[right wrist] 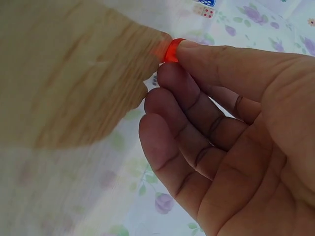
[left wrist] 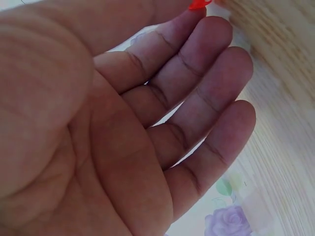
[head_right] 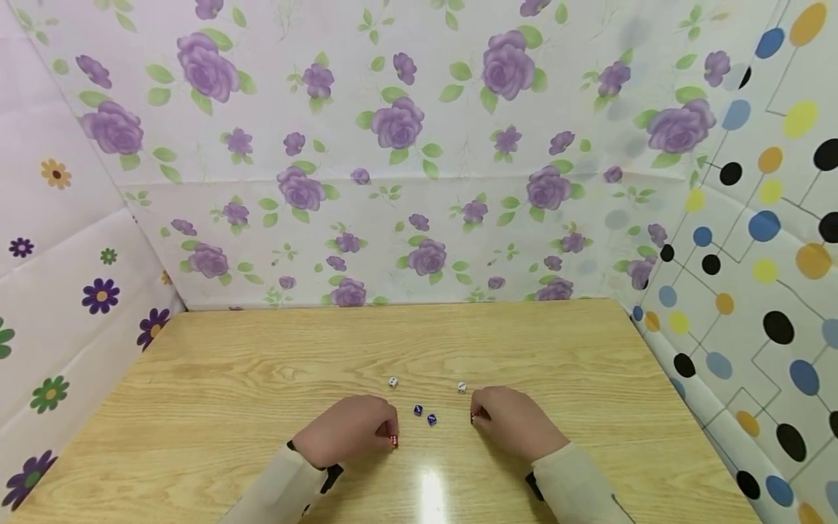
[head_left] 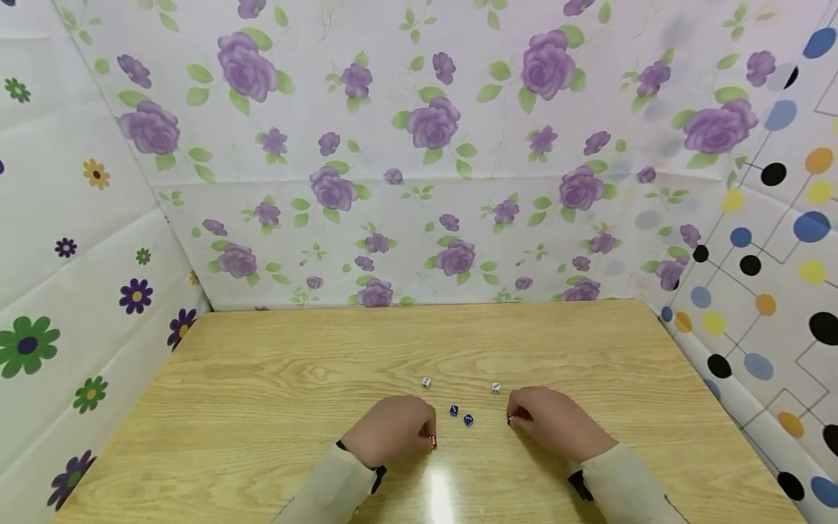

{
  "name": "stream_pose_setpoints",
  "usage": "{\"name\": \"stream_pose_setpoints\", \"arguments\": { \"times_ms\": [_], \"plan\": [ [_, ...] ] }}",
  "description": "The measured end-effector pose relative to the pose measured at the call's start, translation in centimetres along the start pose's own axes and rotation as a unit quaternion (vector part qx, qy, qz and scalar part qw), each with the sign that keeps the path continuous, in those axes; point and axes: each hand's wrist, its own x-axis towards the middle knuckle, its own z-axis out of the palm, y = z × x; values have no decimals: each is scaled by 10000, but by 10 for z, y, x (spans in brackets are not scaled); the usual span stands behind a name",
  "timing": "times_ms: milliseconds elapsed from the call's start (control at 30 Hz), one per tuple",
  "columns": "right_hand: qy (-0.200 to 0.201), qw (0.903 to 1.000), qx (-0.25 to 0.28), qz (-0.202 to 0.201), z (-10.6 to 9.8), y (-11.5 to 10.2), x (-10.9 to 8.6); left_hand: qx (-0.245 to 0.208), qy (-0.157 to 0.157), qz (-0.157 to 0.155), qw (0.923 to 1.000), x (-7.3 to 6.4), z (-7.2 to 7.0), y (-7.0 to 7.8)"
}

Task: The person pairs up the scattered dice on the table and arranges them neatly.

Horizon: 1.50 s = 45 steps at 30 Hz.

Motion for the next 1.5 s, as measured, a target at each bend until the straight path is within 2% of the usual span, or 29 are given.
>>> {"name": "stream_pose_setpoints", "arguments": {
  "times_ms": [333, 567, 833, 1067, 1300, 1500],
  "plan": [
    [-75, 10000, 15, 23, 3, 2, -1, -105, -44, 55, 9999, -1, 1, 0],
    [-240, 9994, 258, 55, 2, -4, -4, -263, -53, 153, 9995, -1, 0, 1],
    [-297, 9985, 400, -217, 4, -12, -6, -302, -97, 224, 9992, 0, 0, 3],
    [-590, 9958, 578, -403, 4, -16, -8, -115, -159, 186, 9996, 0, 0, 6],
    [-861, 9912, 732, -685, 13, -28, 1, -147, -246, 150, 9995, 0, 3, 4],
    [-858, 9914, 538, -828, 14, -37, 6, -334, -304, 139, 9989, 3, 5, 4]
  ]
}}
